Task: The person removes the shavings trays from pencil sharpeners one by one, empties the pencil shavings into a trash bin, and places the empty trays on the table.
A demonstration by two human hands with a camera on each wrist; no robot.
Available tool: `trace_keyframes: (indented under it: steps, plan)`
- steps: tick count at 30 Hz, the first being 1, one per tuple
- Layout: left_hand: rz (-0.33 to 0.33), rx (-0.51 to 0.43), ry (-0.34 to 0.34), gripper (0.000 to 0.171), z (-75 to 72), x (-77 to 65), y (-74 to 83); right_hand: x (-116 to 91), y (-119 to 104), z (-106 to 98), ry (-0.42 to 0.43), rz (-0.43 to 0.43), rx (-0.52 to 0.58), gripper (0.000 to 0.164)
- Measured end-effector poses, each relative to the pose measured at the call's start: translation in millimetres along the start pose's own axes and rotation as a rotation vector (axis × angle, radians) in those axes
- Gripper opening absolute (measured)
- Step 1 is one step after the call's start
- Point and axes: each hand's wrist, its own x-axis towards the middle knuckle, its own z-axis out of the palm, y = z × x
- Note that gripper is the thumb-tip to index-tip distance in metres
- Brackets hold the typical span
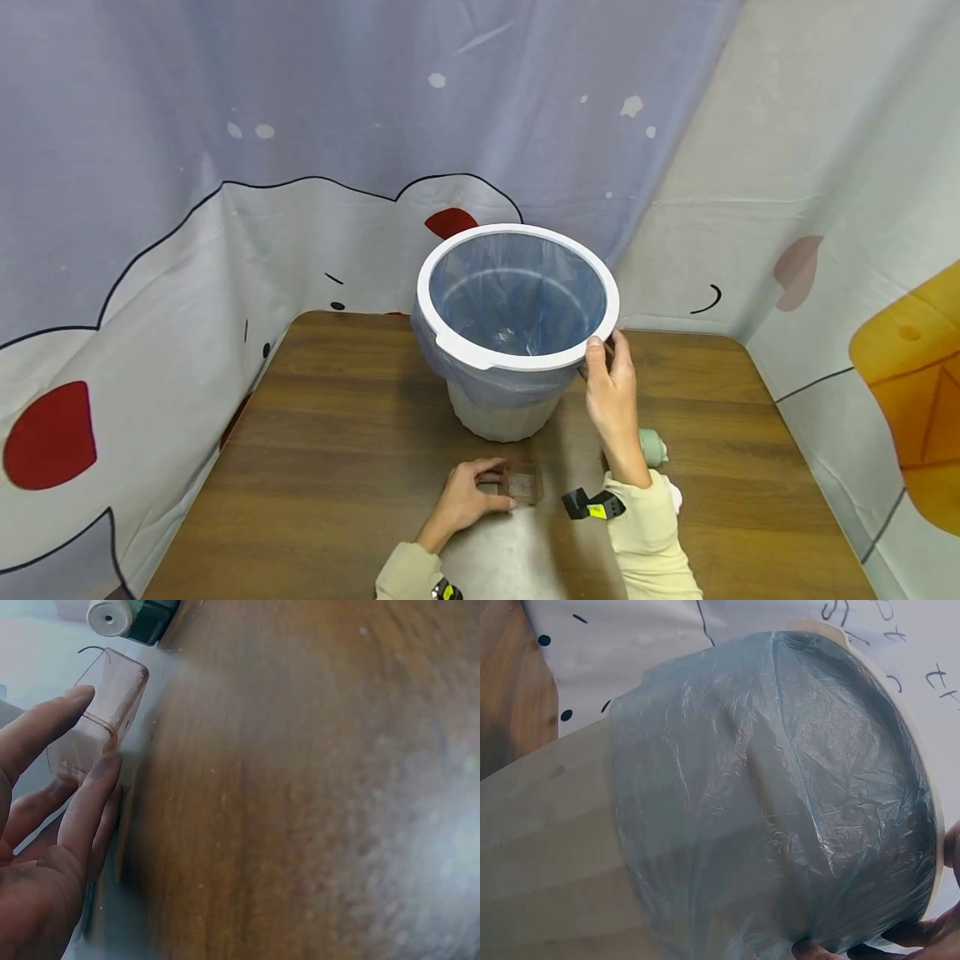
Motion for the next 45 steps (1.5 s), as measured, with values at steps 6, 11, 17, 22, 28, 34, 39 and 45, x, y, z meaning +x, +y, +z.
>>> trace_keyframes:
  steps: [6,11,17,22,28,34,39,45]
  plan:
    - [0.000,0.087,0.037,0.061,2.7,2.5,-7.8,0.1,-1.0,0.7,0.001,0.015,-0.017,0.048]
    - [0.022,0.141,0.049,0.062,4.3,3.2,-8.3,0.1,-1.1,0.9,0.006,0.013,-0.027,0.047]
    - [0.081,0.207,0.073,0.062,7.0,3.2,-10.0,0.1,-0.3,0.5,0.006,0.005,-0.034,0.047]
    - [0.096,0.222,0.084,0.061,8.1,3.0,-8.1,0.3,-0.3,0.5,0.005,0.002,-0.030,0.048]
    - [0.072,0.237,0.076,0.061,8.2,3.0,-8.4,0.4,-0.7,0.7,0.005,0.004,-0.032,0.049]
    - [0.082,0.257,0.079,0.060,8.2,2.8,-9.6,0.7,-0.8,0.7,0.007,0.004,-0.039,0.049]
    - [0.138,0.277,0.085,0.059,9.4,2.8,-11.4,0.3,-0.2,0.2,0.010,0.004,-0.033,0.048]
    - [0.145,0.324,0.091,0.059,11.1,3.6,-15.3,0.0,0.7,-0.2,0.007,-0.007,-0.026,0.048]
